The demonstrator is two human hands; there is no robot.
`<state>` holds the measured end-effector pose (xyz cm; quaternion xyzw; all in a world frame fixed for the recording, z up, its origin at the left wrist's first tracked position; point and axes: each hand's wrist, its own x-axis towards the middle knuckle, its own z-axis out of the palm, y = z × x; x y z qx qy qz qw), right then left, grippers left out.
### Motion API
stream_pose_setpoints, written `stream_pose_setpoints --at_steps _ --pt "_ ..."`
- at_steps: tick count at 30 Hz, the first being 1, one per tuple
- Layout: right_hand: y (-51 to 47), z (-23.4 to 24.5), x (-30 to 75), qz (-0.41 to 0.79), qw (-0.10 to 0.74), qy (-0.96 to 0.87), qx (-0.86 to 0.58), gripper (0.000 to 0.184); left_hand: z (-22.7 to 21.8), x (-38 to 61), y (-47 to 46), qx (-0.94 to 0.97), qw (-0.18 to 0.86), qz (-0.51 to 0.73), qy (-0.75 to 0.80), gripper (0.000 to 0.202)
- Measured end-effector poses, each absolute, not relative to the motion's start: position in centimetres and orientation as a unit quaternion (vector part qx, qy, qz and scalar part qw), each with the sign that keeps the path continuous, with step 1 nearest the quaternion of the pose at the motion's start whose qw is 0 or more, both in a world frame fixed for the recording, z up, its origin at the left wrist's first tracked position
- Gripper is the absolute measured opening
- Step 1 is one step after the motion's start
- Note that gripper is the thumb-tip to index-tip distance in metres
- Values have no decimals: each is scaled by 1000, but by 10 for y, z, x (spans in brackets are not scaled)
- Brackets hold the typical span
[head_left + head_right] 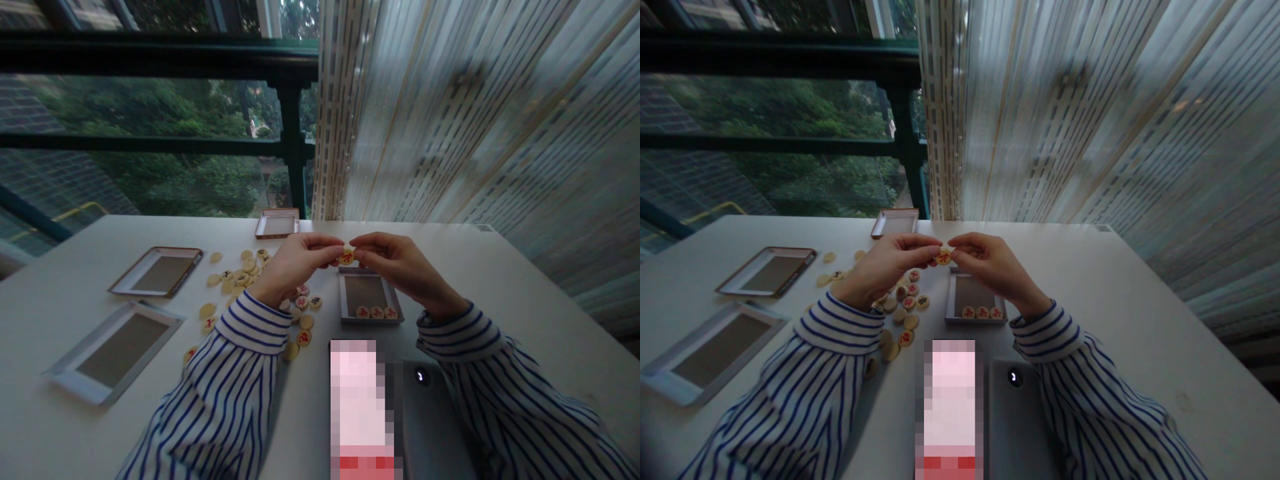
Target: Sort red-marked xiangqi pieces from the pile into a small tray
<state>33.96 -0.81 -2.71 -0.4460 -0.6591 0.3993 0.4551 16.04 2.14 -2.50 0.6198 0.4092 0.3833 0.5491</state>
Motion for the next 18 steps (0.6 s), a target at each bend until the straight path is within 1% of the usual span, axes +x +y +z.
stream_pose_setpoints --at_steps 9,18 --pt "-6 -30 339 441 457 -637 -437 27 -25 161 22 598 565 398 405 28" --pt "-6 -32 338 425 466 -637 -442 23 -24 162 20 595 580 379 409 25"
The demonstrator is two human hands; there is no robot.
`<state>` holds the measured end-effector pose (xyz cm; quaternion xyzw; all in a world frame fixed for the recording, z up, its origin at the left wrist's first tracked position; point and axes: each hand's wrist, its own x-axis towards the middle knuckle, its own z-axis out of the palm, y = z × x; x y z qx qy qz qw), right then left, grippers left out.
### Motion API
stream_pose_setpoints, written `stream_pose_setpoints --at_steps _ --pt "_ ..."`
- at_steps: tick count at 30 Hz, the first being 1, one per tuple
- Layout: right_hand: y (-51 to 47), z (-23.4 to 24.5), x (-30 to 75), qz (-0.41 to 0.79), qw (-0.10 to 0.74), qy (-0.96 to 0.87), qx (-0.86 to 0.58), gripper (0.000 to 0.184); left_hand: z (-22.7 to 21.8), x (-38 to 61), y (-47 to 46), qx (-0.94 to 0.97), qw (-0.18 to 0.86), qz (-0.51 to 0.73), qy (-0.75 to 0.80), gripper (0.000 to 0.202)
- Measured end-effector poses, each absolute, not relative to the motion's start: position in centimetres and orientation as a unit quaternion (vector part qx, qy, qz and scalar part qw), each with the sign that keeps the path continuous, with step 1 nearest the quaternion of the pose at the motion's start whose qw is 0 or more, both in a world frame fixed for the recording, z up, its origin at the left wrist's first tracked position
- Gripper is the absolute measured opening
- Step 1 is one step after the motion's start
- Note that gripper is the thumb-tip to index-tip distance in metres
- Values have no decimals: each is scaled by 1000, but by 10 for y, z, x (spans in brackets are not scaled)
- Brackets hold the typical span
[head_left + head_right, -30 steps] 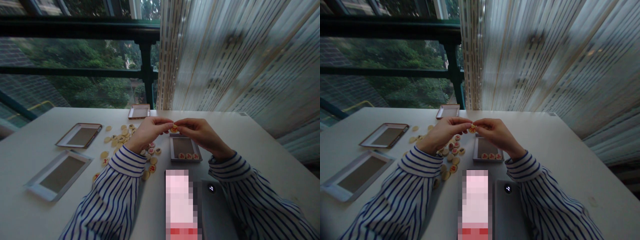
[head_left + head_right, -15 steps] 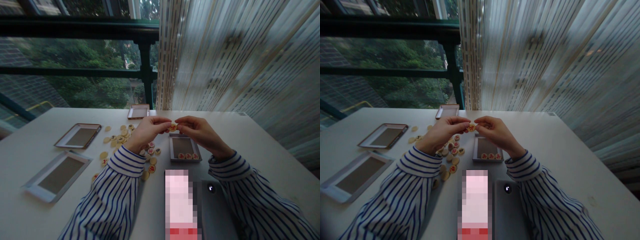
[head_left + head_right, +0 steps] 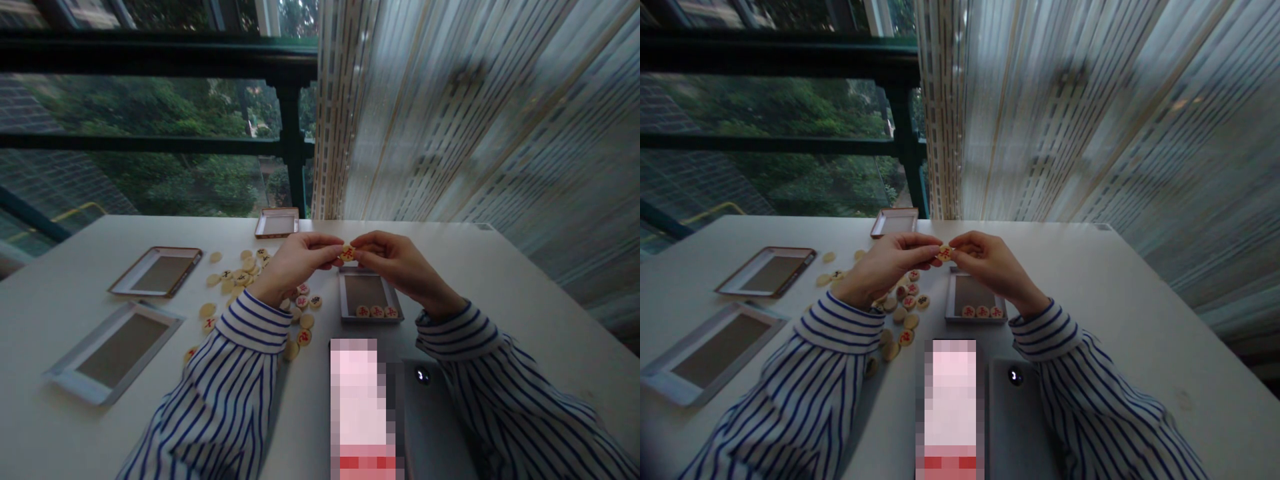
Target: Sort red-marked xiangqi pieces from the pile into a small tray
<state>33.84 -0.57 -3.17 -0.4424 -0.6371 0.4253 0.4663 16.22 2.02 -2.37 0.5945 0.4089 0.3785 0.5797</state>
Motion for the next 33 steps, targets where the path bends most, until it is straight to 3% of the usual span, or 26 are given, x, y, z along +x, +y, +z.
stream_pose_setpoints --at_steps 24,33 --pt "-5 -32 342 396 420 -679 -454 23 -21 163 17 631 549 347 425 24" --pt "-8 -29 344 304 373 -746 -461 23 -22 163 18 612 570 340 431 24"
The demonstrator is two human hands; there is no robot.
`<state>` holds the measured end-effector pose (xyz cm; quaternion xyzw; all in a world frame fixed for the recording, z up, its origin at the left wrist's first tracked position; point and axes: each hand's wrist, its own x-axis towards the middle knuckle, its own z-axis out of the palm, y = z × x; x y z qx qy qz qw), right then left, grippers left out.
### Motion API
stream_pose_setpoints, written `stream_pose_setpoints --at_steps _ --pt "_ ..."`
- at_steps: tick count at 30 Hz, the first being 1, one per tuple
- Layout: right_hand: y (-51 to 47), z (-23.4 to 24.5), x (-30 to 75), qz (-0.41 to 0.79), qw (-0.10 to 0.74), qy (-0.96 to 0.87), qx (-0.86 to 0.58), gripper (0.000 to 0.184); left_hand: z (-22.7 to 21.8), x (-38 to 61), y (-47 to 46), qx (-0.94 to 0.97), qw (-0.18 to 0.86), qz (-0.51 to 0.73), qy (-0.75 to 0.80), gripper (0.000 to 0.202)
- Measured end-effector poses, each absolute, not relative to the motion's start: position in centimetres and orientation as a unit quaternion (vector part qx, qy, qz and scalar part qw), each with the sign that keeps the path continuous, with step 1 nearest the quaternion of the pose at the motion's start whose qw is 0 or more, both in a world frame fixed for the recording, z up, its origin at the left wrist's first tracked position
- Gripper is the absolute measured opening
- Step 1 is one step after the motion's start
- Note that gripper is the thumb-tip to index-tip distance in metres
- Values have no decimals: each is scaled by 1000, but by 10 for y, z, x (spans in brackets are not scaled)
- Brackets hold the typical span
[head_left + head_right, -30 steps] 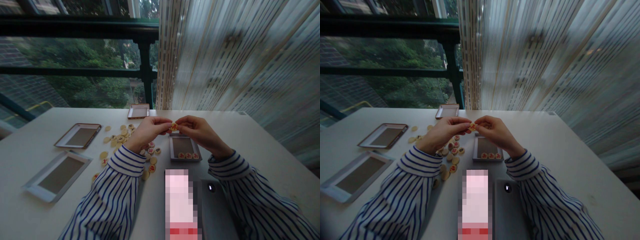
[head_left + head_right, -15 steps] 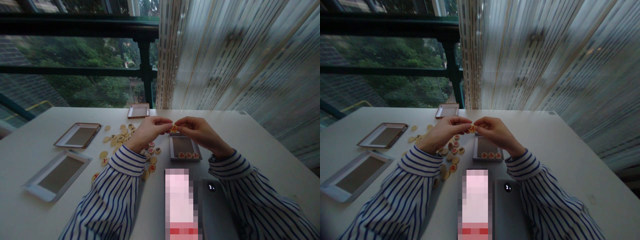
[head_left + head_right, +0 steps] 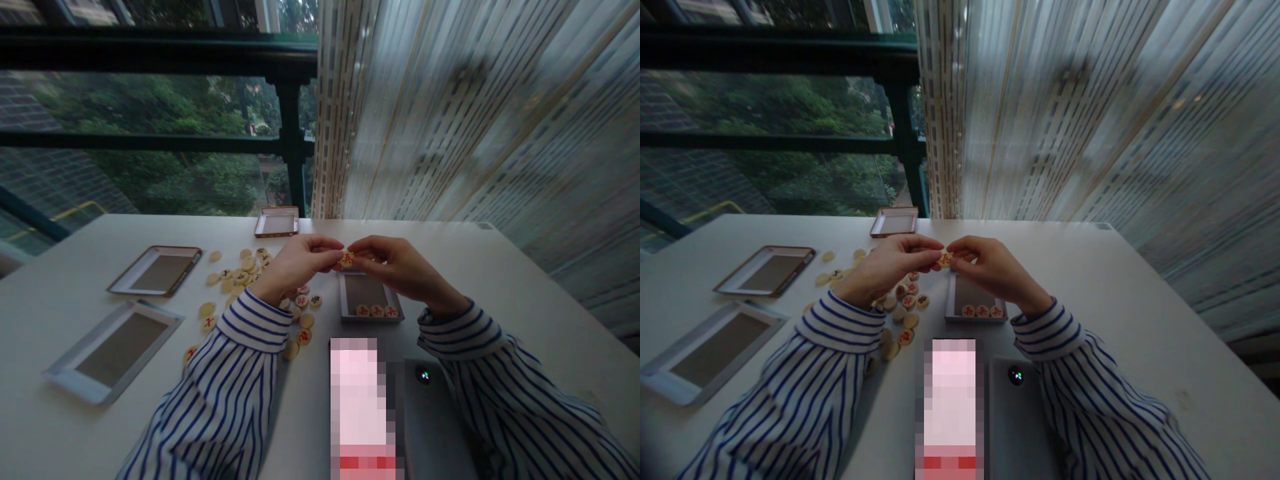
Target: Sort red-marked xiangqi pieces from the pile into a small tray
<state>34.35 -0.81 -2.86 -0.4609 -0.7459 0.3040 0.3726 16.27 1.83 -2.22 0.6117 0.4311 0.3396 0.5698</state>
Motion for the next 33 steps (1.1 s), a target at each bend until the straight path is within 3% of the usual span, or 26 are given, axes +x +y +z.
stream_pose_setpoints --at_steps 10,33 --pt "-8 -30 345 187 326 -805 -460 27 -23 165 18 624 551 325 449 23" --pt "-8 -32 344 48 155 -865 -475 23 -32 166 20 680 513 256 457 26"
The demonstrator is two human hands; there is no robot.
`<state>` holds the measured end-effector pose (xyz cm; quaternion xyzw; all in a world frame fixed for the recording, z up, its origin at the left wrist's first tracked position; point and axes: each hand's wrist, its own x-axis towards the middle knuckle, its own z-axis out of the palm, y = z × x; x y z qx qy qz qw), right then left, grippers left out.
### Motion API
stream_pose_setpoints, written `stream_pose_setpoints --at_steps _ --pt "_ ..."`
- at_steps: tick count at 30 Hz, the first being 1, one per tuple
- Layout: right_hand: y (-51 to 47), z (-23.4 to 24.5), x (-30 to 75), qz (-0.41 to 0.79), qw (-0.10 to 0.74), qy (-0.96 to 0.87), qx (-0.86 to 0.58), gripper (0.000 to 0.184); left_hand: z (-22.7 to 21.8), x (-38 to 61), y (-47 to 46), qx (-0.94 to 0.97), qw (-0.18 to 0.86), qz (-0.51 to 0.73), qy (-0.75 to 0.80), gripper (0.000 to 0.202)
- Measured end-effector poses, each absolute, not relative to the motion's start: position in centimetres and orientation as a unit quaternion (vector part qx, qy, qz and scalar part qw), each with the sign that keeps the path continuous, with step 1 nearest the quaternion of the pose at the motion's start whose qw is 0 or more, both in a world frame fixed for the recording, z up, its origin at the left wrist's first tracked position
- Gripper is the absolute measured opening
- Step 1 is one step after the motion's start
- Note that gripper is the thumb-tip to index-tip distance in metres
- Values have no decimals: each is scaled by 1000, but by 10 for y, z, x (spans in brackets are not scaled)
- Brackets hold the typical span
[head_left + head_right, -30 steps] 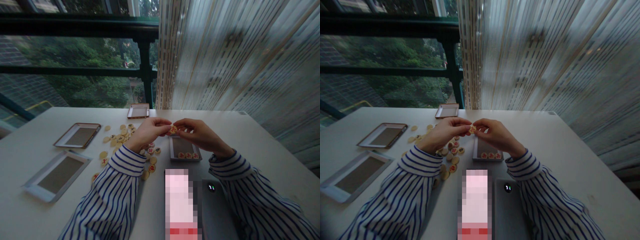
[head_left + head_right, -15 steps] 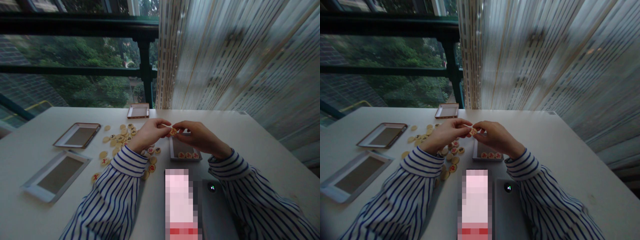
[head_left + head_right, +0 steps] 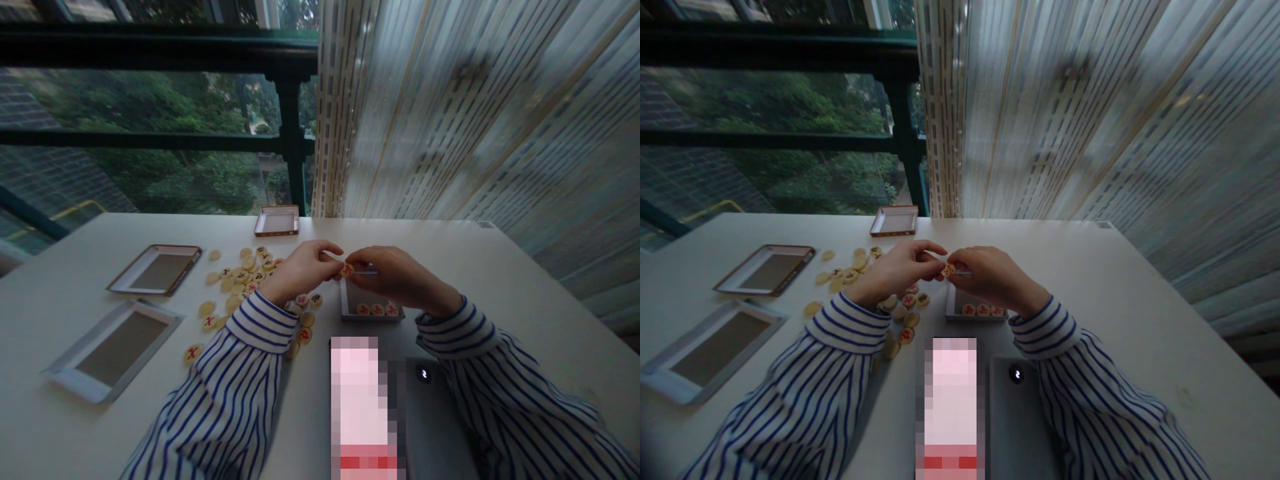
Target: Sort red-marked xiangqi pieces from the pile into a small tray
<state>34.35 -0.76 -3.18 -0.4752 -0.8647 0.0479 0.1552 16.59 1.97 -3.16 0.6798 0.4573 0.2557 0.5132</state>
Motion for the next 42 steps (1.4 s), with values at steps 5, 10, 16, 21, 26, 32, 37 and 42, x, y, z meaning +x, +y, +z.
stream_pose_setpoints --at_steps 5,10,16,21,26,32,37,42 --pt "-9 -33 345 48 136 -874 -465 23 -39 164 23 714 484 243 445 27" --pt "-9 -33 345 44 115 -876 -466 24 -45 162 27 734 461 231 443 30" --pt "-8 -37 347 43 72 -880 -468 26 -50 160 29 777 370 199 468 34" --pt "-8 -41 350 59 35 -887 -456 25 -52 158 29 804 316 173 473 33" --pt "-8 -40 350 81 18 -886 -457 24 -52 158 28 817 286 159 475 33" --pt "-9 -42 350 91 -5 -882 -463 25 -47 161 24 829 245 128 486 33" --pt "-9 -44 347 100 -27 -881 -462 22 -45 162 22 831 235 113 491 34" --pt "-9 -47 345 108 -28 -885 -452 21 -47 161 23 836 229 112 485 34"
